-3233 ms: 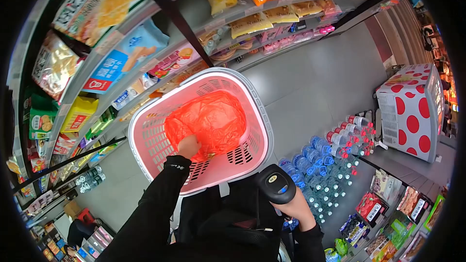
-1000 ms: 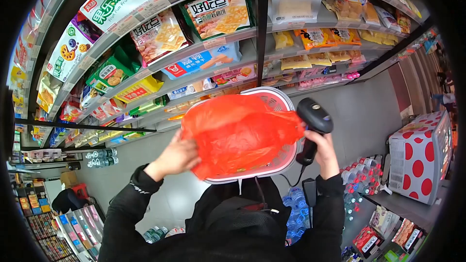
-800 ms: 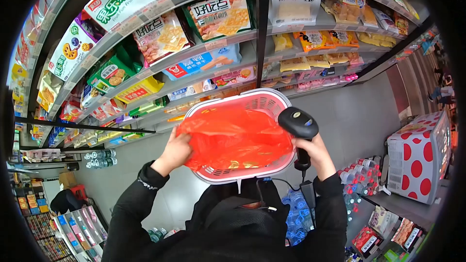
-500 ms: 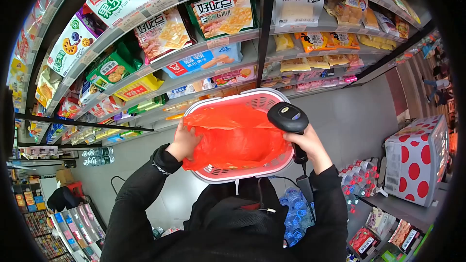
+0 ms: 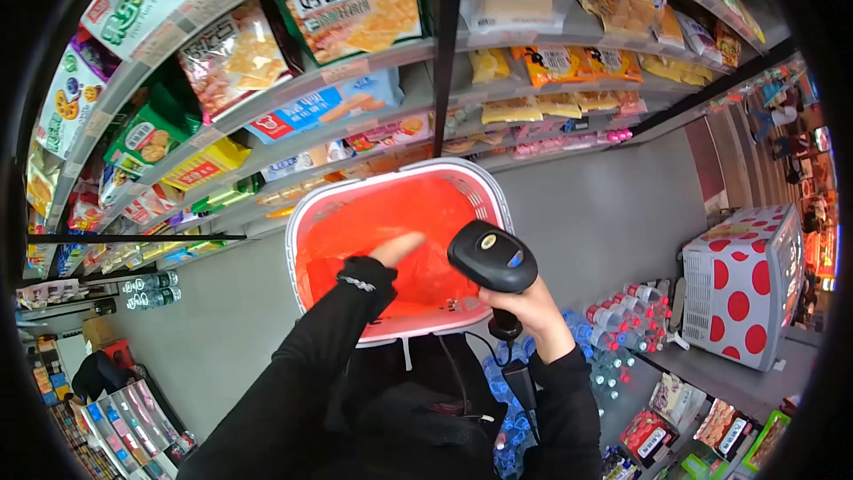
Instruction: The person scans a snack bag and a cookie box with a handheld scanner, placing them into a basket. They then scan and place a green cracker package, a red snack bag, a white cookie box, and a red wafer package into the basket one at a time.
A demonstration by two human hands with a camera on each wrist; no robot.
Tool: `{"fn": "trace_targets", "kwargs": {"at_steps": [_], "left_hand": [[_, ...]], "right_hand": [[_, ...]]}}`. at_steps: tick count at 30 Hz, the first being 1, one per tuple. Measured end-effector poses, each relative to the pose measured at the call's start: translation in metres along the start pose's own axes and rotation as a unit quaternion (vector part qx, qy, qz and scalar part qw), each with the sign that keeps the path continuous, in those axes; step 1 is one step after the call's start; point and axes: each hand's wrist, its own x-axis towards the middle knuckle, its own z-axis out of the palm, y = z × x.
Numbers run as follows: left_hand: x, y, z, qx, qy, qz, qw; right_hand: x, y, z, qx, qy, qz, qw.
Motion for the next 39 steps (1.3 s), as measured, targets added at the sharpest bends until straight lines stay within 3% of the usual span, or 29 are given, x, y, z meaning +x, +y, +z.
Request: {"fn": "trace_targets", "kwargs": {"at_steps": [3,4,5,6,8,10,12,13,15,16,18,19,21,24,26,29,39], "left_hand": [[0.010,0.012,0.011,-0.012,-0.009,0.002,1.000],[0.021,0.018,0.016,0.221,0.009,-0.023,0.975],[0.027,0.022,0.018,0.442,0.026,-0.046,0.895],[0.012,0.021,0.023,0.553,0.059,-0.019,0.831],[-0.011,0.015,0.002,0.696,-0.031,-0.110,0.709],[-0.040,0.035,0.003,0.758,-0.107,-0.253,0.591],[-0.071,0.038,-0.013,0.801,-0.066,-0.268,0.531],[-0.082,0.039,-0.020,0.801,-0.063,-0.270,0.531],[-0.099,0.040,-0.033,0.858,-0.060,-0.262,0.438],[-0.106,0.040,-0.039,0.857,-0.057,-0.263,0.439],[-0.118,0.042,-0.046,0.911,-0.124,-0.186,0.347],[-0.119,0.044,-0.050,0.910,-0.121,-0.186,0.350],[-0.116,0.059,-0.054,0.907,-0.189,-0.046,0.375],[-0.120,0.085,-0.050,0.892,-0.242,-0.020,0.380],[-0.120,0.088,-0.058,0.901,-0.231,-0.028,0.367],[-0.114,0.086,-0.073,0.898,-0.237,0.106,0.355],[-0.150,0.094,-0.073,0.873,-0.280,0.163,0.364]], "right_hand": [[0.000,0.000,-0.008,0.032,0.019,0.025,0.999],[0.001,-0.001,-0.008,0.036,0.018,0.021,0.999],[0.003,-0.001,-0.008,0.033,0.027,0.000,0.999],[0.004,-0.001,-0.008,0.030,0.038,-0.019,0.999],[0.006,-0.003,-0.009,0.042,0.044,-0.024,0.998],[0.006,-0.007,-0.007,0.042,0.047,0.009,0.998],[0.009,-0.006,-0.007,0.038,0.046,0.001,0.998],[0.010,-0.005,-0.007,0.030,0.050,0.003,0.998],[0.014,-0.002,-0.009,0.011,0.048,0.004,0.999],[0.014,0.000,-0.009,0.009,0.045,0.005,0.999],[0.017,0.002,-0.007,0.004,0.053,0.018,0.998],[0.016,0.004,-0.005,0.008,0.080,0.025,0.996],[0.013,0.004,-0.002,0.009,0.086,0.026,0.996],[0.009,0.003,0.003,-0.005,0.102,0.004,0.995],[0.005,0.000,0.012,-0.003,0.107,-0.022,0.994],[0.009,0.008,0.023,-0.038,0.115,-0.013,0.993],[-0.023,0.016,0.063,-0.053,0.263,-0.080,0.960]]}}
